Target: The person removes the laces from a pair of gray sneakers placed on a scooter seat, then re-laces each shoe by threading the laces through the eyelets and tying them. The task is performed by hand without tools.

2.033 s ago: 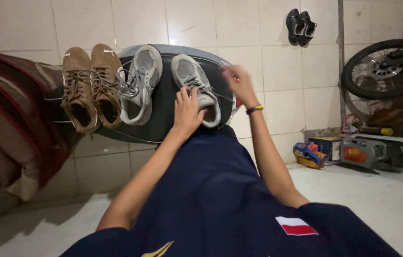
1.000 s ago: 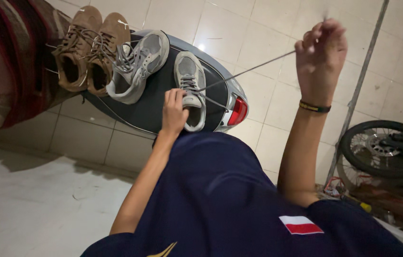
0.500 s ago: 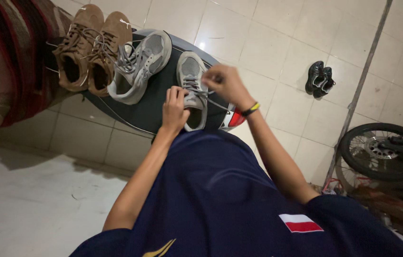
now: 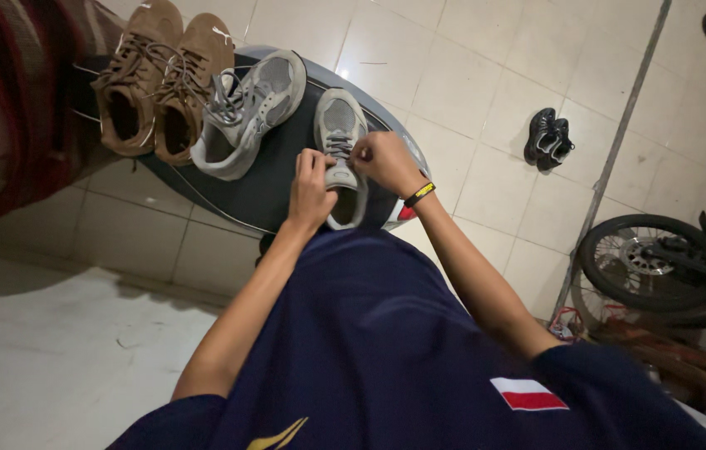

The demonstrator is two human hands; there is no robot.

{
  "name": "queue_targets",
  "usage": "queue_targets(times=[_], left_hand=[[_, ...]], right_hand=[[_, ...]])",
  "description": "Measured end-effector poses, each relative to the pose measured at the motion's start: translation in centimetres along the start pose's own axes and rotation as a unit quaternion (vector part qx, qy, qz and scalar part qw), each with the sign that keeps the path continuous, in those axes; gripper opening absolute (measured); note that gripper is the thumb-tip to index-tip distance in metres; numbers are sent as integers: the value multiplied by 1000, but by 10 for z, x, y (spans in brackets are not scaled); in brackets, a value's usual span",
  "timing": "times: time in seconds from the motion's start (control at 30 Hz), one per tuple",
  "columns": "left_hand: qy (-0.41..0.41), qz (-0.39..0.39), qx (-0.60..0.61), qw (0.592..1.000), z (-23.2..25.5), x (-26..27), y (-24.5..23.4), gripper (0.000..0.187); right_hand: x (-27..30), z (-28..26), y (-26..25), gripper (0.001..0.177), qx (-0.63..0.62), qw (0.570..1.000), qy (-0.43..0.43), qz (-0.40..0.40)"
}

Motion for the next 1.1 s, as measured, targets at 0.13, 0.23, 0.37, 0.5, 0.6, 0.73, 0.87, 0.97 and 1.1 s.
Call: queue_targets(times=[0.13,0.23,0.37,0.5,0.6,0.73,0.87,0.97,1.1], left_hand=[[-16,-9,22,1000,-9,4,6,46],[-56,32,75,995,-18,8,5,40],[-141,81,123,979,-33,16,7,40],[-182,85,135,970,-43,22,18,38],[-160,70,166,970,-45,26,30,40],[-216,-19,361,907,-77,32,58,31],[-388,-45,454,801,-113,39,87,24],[-393,-63,368,840,-115,29,91,18],[-358,-28,376,855,-107,14,74,15]], right_hand=[[-4,18,11,12,-63,998,19,17],[-5,32,19,15,-117,991,48,30],[0,42,27,14,-123,988,67,67],[5,51,38,11,-154,977,109,97],[9,52,35,15,-184,967,106,142],[17,42,27,28,-254,948,82,172],[19,15,32,24,-242,953,54,176],[19,-8,22,20,-97,980,4,176],[38,-22,12,28,-38,979,-11,201]])
Point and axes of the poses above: each hand's wrist, its own x-axis away from the middle knuckle, its own y-axis out of the palm, z = x × y, the point moved 9 cm from there along -x, towards the middle knuckle, and after that the axes turned 11 degrees about -x, right-handed, at the moved point
